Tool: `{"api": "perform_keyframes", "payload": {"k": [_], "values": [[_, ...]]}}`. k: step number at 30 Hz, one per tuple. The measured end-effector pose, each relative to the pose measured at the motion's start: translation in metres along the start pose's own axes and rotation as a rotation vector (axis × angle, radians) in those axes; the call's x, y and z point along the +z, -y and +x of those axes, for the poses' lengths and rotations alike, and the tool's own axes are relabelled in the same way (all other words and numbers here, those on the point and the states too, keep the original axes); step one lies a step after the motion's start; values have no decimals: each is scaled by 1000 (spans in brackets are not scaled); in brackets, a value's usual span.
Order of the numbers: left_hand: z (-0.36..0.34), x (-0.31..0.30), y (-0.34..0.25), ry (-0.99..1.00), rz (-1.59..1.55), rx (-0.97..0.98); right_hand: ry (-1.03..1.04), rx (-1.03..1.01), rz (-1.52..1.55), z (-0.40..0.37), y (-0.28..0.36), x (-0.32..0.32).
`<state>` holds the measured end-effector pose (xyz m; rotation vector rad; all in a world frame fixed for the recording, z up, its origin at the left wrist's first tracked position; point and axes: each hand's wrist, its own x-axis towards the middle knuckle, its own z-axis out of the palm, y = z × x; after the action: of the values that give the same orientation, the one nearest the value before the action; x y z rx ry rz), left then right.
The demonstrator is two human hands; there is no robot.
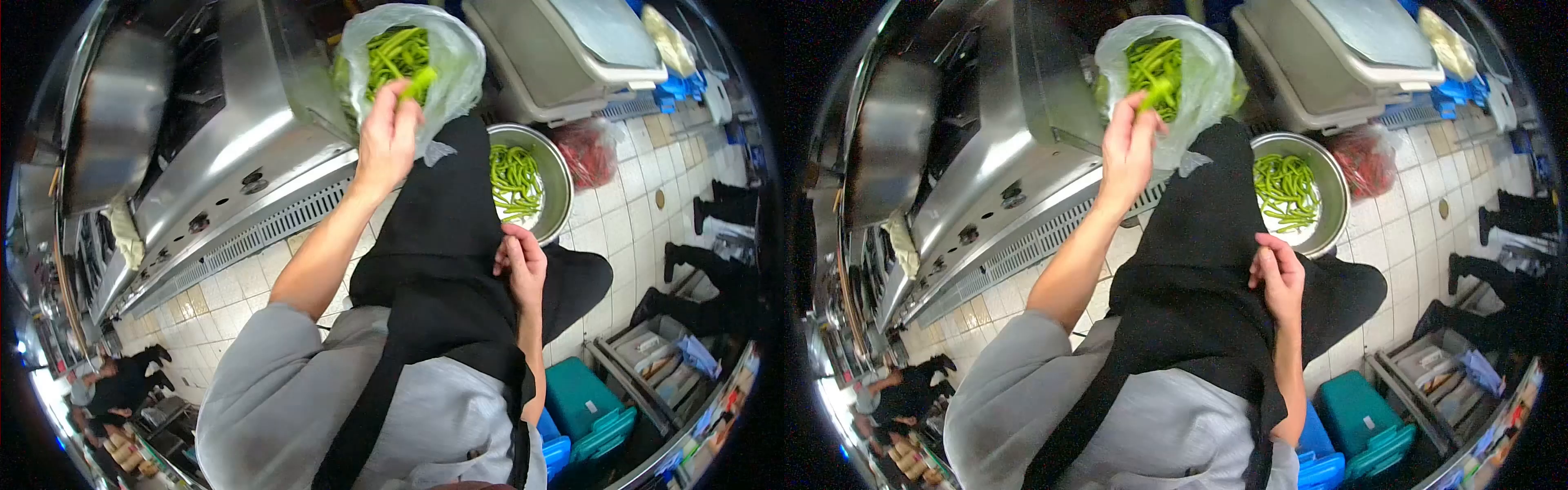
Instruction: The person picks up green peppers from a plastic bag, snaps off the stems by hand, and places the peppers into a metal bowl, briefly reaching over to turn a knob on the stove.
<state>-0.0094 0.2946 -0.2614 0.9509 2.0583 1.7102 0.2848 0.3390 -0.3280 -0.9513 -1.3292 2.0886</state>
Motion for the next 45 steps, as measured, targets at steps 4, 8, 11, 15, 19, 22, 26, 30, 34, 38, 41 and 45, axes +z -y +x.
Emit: {"api": "perform_keyframes", "payload": {"k": [4, 8, 11, 15, 19, 22, 26, 30, 34, 38, 41, 45], "values": [[-48, 9, -22, 666, 281, 284, -42, -22, 24, -3, 1, -9], [-67, 23, -16, 983, 383, 428, -40, -17, 20, -11, 9, -15], [-66, 34, -12, 1032, 382, 523, 43, 55, -48, -22, 4, -23], [-59, 43, -16, 1027, 366, 645, 102, 65, -184, -31, 1, -21], [-56, 52, -18, 1054, 367, 730, 165, 14, -273, -28, 5, -18], [-53, 58, -18, 1037, 301, 762, 123, 5, -321, -29, 7, -16], [-62, 70, -14, 1091, 118, 709, 81, -7, -248, -37, 6, -18], [-92, 86, -6, 1080, -235, 118, 25, -67, 29, -45, 6, -20], [-123, 115, 4, 1002, -683, -452, -31, -134, 205, -45, 13, -21], [-109, 144, -2, 638, -500, -281, -19, -94, 104, -42, 17, -14], [-62, 125, -9, 338, -33, 429, 16, -57, 37, -41, 9, -16], [58, 48, 32, -115, 371, 504, -37, -41, 165, -43, 4, -18]]}}
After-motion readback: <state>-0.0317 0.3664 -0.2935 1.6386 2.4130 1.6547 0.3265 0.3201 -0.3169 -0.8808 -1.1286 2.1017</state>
